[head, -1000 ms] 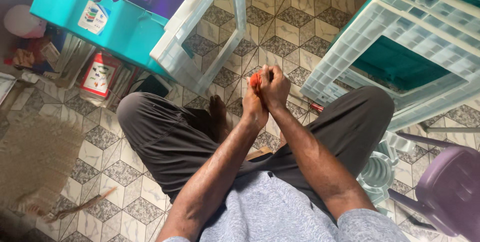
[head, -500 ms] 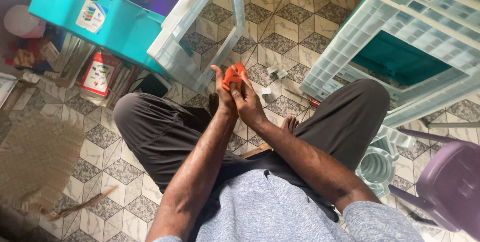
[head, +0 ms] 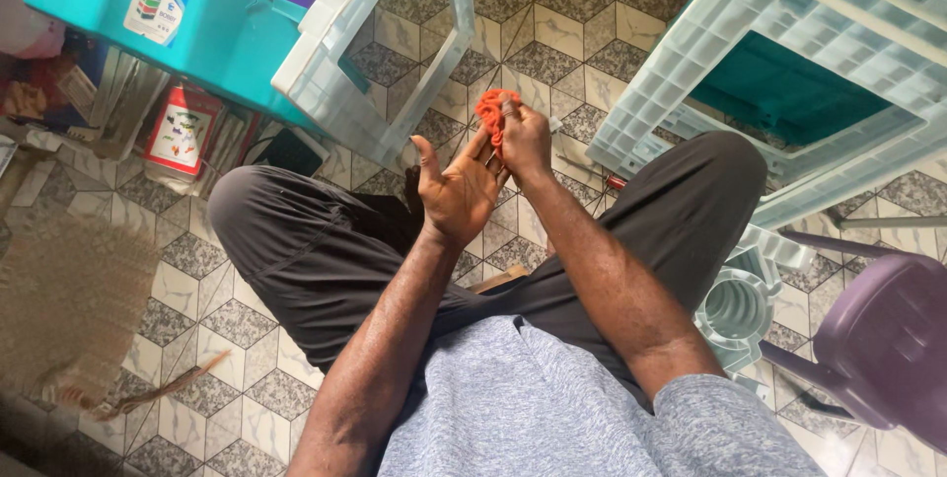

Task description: The person sits on the floor and uses a screwdriver to remove screws from a white plastic furniture frame. They detach a circular component and several small white plastic pieces, placing them on the floor. The person then wipes the frame with an orange cloth.

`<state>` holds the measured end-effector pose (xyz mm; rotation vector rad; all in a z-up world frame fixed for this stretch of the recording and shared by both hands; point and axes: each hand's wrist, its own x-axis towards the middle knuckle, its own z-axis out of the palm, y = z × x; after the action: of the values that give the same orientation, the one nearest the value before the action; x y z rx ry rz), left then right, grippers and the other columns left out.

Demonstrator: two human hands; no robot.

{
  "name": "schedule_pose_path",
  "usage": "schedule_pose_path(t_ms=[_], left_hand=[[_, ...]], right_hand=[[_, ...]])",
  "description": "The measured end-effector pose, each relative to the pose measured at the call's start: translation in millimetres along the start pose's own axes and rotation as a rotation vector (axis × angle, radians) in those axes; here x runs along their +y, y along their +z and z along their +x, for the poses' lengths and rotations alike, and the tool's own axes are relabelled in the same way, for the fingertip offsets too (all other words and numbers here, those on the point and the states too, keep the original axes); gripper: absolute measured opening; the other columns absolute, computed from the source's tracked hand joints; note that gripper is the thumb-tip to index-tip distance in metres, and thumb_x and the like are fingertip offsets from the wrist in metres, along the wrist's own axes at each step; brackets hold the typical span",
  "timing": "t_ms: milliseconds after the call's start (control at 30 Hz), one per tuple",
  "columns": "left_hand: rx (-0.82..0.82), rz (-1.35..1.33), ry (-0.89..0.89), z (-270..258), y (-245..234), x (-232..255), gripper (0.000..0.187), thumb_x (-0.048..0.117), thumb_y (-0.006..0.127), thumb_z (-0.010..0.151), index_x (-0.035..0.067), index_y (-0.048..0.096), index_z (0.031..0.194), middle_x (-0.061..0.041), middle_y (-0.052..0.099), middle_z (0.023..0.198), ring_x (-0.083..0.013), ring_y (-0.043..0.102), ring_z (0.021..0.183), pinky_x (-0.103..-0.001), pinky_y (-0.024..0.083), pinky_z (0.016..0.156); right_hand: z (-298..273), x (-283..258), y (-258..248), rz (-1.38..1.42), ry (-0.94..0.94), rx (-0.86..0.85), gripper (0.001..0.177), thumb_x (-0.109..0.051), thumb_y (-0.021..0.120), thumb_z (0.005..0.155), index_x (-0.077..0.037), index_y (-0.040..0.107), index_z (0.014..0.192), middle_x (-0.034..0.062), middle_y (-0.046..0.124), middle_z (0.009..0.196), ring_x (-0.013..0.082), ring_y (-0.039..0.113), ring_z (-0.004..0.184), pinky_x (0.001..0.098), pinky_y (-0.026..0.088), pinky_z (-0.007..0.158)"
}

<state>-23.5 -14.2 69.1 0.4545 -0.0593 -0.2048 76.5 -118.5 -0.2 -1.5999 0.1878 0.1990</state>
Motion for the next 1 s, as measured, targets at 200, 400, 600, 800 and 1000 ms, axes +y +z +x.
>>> schedule_pose_path(t_ms=[200, 400, 600, 800, 1000], left_hand=[[0.319, 0.710, -0.132, -7.7, 14.2, 22.6, 0.105, 0.077, 0.037, 0.095, -0.004, 0.027, 0.161, -0.026, 0.036, 0.163, -0.0362, 0.048, 0.143, -0.054, 0.036, 0.120], [0.570, 1.384, 0.044, 11.8, 10.7, 98.7, 0.059, 0.035, 0.065, 0.099, 0.004, 0.049, 0.147, -0.017, 0.065, 0.140, -0.0306, 0.066, 0.128, -0.047, 0.056, 0.106], [0.558, 2.197, 0.664, 46.3, -53.2, 191.5, 0.069, 0.028, 0.082, 0.099, -0.011, 0.048, 0.145, -0.029, 0.059, 0.139, -0.0389, 0.062, 0.128, -0.048, 0.054, 0.108], [0.532, 2.262, 0.268, 74.6, -97.2, 226.6, 0.081, 0.040, 0.091, 0.089, -0.010, 0.051, 0.138, -0.028, 0.060, 0.124, -0.0388, 0.065, 0.109, -0.048, 0.055, 0.090], [0.532, 2.240, 0.273, 94.0, -105.4, 238.1, 0.054, 0.035, 0.092, 0.087, -0.007, 0.065, 0.109, -0.024, 0.071, 0.093, -0.0354, 0.072, 0.084, -0.047, 0.057, 0.073]], right_hand=[[7.2, 0.5, -2.2, 0.068, 0.045, 0.134, 0.041, -0.039, 0.059, 0.105, -0.002, 0.074, 0.098, 0.0051, 0.074, 0.078, 0.0109, 0.068, 0.060, 0.0305, 0.054, 0.053], [-4.7, -30.9, -2.0, 0.108, -0.028, 0.087, 0.033, -0.036, 0.061, 0.105, -0.006, 0.071, 0.096, 0.0041, 0.072, 0.075, 0.0072, 0.059, 0.049, 0.0272, 0.047, 0.037], [-7.6, -42.4, 5.5, 0.210, 0.066, 0.018, 0.030, -0.034, 0.063, 0.102, -0.005, 0.069, 0.099, 0.0060, 0.068, 0.071, 0.0087, 0.053, 0.040, 0.0278, 0.034, 0.026], [0.2, -35.7, 9.8, 0.217, 0.078, -0.051, 0.031, -0.033, 0.062, 0.104, -0.004, 0.069, 0.098, 0.0068, 0.067, 0.069, 0.0090, 0.047, 0.035, 0.0273, 0.033, 0.026], [10.8, -20.6, 11.2, 0.181, 0.083, -0.072, 0.031, -0.031, 0.060, 0.105, -0.002, 0.070, 0.102, 0.0066, 0.071, 0.076, 0.0092, 0.059, 0.049, 0.0265, 0.043, 0.037]])
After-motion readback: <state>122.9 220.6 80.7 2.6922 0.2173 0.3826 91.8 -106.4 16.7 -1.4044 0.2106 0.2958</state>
